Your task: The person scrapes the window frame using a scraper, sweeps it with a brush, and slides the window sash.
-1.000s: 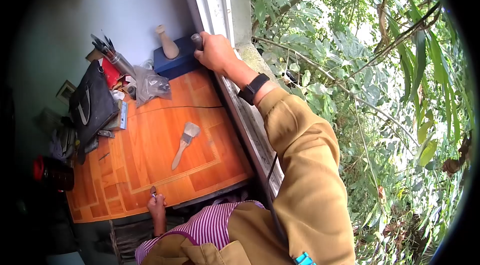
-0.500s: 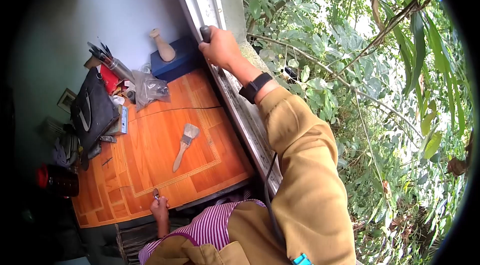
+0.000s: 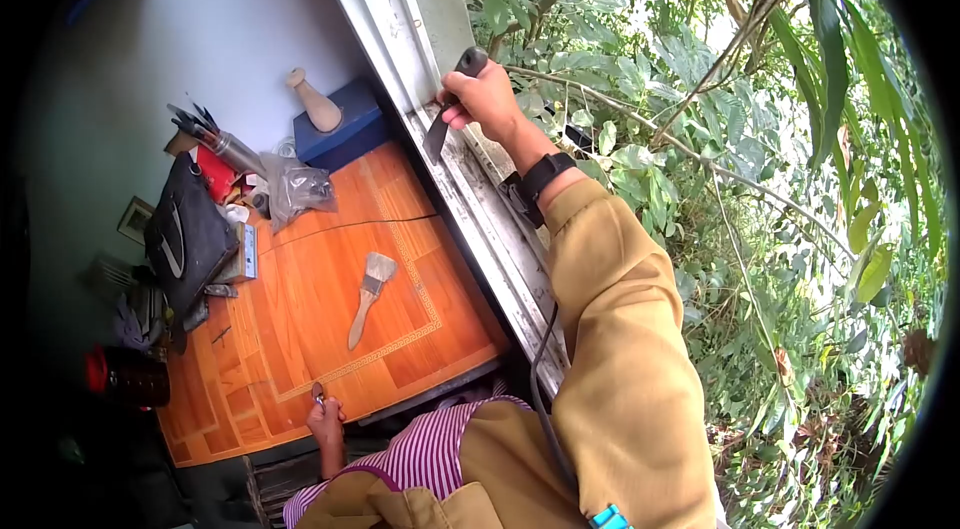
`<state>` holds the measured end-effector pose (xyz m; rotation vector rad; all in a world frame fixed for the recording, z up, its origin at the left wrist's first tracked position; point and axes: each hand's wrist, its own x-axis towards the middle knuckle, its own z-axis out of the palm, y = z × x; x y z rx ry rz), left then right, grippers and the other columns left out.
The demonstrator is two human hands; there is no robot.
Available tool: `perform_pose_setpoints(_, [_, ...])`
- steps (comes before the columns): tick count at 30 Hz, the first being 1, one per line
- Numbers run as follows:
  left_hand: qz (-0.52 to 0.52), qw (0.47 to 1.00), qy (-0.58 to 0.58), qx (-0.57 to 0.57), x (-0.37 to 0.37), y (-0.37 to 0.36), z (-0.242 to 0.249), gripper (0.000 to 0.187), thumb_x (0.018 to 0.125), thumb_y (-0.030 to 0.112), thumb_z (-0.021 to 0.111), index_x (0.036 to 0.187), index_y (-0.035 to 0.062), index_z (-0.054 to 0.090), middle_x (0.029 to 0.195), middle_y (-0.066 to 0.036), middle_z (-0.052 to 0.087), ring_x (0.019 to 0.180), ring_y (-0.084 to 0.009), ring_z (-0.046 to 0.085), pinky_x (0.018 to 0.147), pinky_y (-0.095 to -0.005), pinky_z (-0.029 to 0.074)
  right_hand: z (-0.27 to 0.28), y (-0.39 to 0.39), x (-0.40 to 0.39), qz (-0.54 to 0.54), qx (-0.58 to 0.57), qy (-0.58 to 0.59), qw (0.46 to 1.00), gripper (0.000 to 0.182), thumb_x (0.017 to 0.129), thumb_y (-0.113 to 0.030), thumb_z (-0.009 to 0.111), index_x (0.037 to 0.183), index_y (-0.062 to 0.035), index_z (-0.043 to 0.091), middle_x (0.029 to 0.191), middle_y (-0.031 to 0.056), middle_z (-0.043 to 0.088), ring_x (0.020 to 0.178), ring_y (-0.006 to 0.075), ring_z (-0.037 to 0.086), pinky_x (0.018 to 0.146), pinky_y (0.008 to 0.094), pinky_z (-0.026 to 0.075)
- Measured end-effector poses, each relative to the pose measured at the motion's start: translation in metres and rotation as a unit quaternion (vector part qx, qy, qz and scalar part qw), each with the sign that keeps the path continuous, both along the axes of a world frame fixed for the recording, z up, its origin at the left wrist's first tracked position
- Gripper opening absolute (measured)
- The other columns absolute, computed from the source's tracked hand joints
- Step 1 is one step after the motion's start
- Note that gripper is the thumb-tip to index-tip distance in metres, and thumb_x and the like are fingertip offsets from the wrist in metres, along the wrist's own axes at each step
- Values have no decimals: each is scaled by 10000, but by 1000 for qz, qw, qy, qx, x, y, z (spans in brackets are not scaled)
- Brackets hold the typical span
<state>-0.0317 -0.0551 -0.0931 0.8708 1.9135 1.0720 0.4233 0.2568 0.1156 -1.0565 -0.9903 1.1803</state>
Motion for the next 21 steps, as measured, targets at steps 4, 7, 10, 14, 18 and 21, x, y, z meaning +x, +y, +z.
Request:
perform_pose_setpoints(4, [-2,1000,-4,2,1,0,2,234,872,146,569,690,0,583,569,-12,533,488,-73,476,473,-202,358,-3,-1,8,11,-9,24,1000,150,824,-105,546,876,34,560,755,129,639,461,148,588,383,241,491])
perform_pose_setpoints(7, [-12,1000,1,7,0,0,2,232,873,151,571,699,-3,581,573,-14,534,493,-76,484,474,-203,364,-3,-3,9,13,-22,26,999,171,841,-120,545,917,32,562,776,121,644,479,142,590,408,235,500])
perform_pose_setpoints(10, [-5,1000,0,-1,2,1,5,230,874,154,570,710,-7,580,576,-14,534,494,-76,483,476,-204,368,-2,-8,8,-1,-32,29,999,179,843,-124,547,926,34,557,785,123,644,491,144,594,428,237,512])
perform_pose_setpoints(14, [-8,1000,0,-2,2,-1,0,226,874,151,567,715,-8,580,581,-14,538,493,-76,482,476,-202,369,-5,-14,20,-21,-38,81,996,167,821,-93,545,911,48,542,785,147,640,509,170,620,420,250,535])
perform_pose_setpoints(18, [-2,1000,-12,9,3,1,5,222,870,145,568,706,-4,580,585,-14,542,488,-75,481,475,-202,370,-14,-19,32,-11,-65,124,990,190,839,-96,536,948,58,517,815,161,640,540,173,629,452,239,550])
perform_pose_setpoints(21, [-3,1000,-12,8,4,2,6,223,868,143,568,699,-1,580,584,-14,542,485,-74,478,474,-202,369,-27,-18,44,2,-77,176,981,188,848,-99,538,945,60,511,815,170,640,539,182,629,459,243,556])
